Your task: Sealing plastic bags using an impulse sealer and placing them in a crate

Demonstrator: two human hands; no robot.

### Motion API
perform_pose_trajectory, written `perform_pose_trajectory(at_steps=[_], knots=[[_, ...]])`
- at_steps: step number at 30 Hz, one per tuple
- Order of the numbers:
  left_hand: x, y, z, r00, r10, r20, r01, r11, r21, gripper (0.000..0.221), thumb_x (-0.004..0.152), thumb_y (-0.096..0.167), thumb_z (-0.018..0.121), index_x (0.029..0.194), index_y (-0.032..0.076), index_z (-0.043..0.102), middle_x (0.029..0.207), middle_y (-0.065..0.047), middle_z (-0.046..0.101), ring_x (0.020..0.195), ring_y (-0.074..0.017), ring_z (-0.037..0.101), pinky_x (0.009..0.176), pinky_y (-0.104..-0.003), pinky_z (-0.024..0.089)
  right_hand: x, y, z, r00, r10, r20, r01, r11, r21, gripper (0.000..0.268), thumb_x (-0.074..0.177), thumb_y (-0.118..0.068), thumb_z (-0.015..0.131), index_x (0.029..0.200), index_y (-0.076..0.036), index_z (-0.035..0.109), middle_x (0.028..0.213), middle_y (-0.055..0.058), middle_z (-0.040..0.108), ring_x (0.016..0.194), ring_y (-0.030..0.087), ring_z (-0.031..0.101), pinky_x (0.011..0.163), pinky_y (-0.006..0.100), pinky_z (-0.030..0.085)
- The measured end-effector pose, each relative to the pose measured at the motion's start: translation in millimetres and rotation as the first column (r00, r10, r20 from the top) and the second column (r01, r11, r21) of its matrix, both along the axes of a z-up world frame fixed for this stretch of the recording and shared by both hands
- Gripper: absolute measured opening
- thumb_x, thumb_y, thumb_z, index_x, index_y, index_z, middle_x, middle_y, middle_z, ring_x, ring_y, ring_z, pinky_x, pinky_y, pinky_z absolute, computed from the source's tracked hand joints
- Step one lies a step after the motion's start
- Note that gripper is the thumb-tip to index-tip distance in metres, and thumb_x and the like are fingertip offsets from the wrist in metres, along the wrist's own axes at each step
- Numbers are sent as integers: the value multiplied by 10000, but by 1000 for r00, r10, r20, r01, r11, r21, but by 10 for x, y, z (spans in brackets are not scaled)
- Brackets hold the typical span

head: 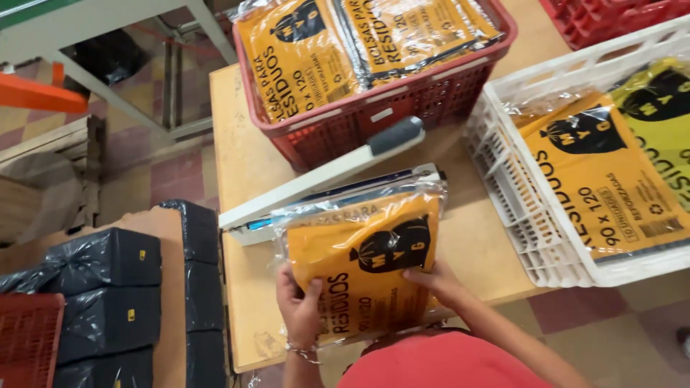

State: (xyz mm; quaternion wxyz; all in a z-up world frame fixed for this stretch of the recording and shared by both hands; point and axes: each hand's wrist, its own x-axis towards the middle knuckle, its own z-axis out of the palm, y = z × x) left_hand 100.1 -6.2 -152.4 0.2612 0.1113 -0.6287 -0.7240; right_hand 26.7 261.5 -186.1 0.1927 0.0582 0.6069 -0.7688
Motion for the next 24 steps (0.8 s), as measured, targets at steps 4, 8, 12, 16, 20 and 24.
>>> perform_pose_trajectory(at_steps=[4,8,12,16,20,24], knots=[[-397,133,1059,995,-91,42,97,983,-156,349,874,23,508,1206,6,616,904,-25,624,722,-91,555,614,-203,546,-114,388,-240,997,33,-64,-35,999,-24,319,730,-67,822,1033,-18,737,1012,100,756,926,223,680,782,371,585],[-717,144,1336,996,3,85,31,917,-397,94,914,79,651,919,71,745,915,-37,743,890,-139,675,809,-266,572,-236,699,-203,991,54,-126,-54,999,2,295,774,-82,800,1046,-14,710,1000,91,750,903,207,683,754,373,608],[-832,297,1570,990,59,129,6,890,-455,59,852,91,750,887,60,787,852,-27,765,782,-87,670,698,-219,553,-269,859,-77,981,12,-192,-19,999,-38,275,799,-33,758,1067,-6,705,1008,110,752,905,238,702,762,398,614],[-892,170,1609,993,30,115,53,752,-657,100,839,203,791,839,104,776,772,14,742,701,-78,634,627,-238,492,-253,910,229,961,-8,-276,-12,997,-71,283,809,-62,756,1080,-10,697,1033,95,747,925,217,698,792,378,600],[-1028,63,1630,999,-13,48,43,711,-702,164,853,131,794,743,68,689,678,5,631,658,-103,529,649,-265,423,-284,1096,998,943,3,-333,57,984,169,278,834,-175,749,1059,-14,721,1007,73,760,893,189,701,783,340,586],[-1233,90,1943,977,-123,-175,-17,771,-636,140,972,10,747,848,-20,689,730,-77,654,673,-114,594,584,-211,460,-384,1553,2094,522,216,-825,294,863,411,381,896,-253,705,1246,-114,646,822,-49,685,585,37,582,496,173,450]])
